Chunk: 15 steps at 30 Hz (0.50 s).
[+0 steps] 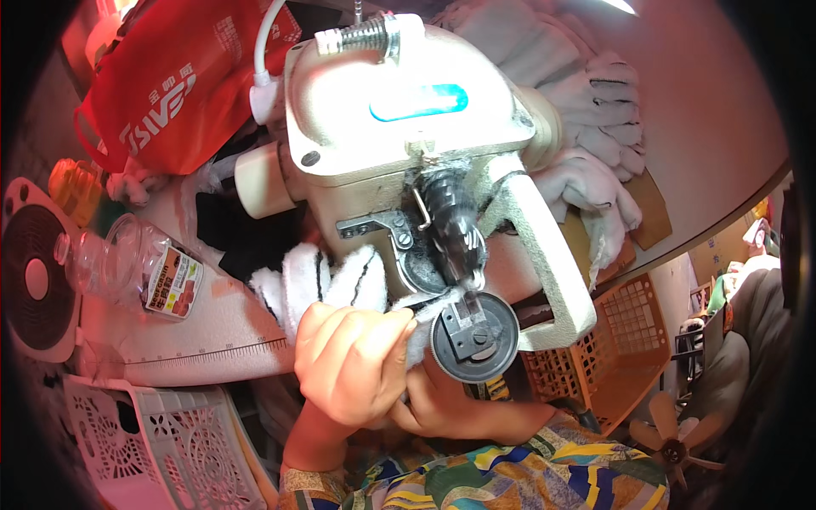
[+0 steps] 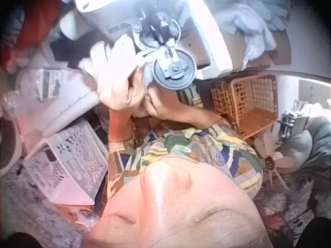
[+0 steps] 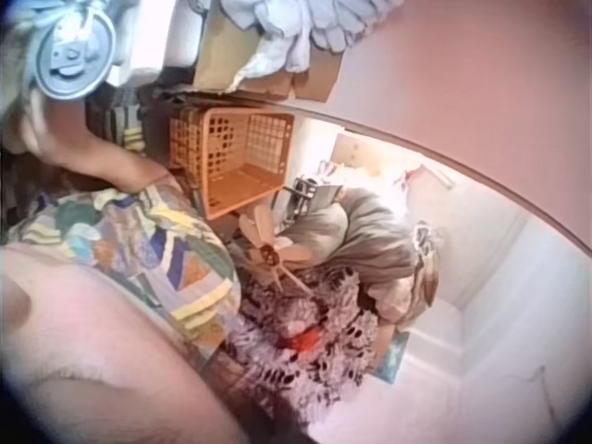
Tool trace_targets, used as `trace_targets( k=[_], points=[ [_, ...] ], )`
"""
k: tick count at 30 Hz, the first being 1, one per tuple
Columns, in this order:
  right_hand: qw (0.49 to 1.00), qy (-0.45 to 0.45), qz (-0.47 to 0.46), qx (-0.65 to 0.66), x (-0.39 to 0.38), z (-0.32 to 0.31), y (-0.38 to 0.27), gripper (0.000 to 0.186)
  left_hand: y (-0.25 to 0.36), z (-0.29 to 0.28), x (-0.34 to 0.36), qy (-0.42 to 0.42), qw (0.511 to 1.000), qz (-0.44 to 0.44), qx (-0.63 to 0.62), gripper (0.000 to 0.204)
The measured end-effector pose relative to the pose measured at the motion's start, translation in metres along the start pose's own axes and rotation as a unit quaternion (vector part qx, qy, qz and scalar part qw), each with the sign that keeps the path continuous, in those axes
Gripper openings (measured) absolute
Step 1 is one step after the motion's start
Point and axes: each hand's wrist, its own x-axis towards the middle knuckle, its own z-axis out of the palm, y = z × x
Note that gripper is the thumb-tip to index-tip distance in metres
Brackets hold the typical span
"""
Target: The recorder is using a specialized sewing machine to assemble and finish fabric gloves.
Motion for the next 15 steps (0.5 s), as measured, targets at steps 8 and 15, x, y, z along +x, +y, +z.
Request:
trace_targets(
  k=[8, 15],
  points=[
    [0.968, -0.01, 0.114, 0.223, 0.015, -0.014, 0.003, 0.059, 0.014, -0.006, 0.021, -0.065, 0.998, 0.005, 0.018, 0.016],
    [0.979, 0.084, 0.093, 0.159, 0.013, -0.029, 0.001, 0.046, 0.005, -0.05, 0.046, -0.3, 0.95, 0.032, 0.076, 0.017]
  ],
)
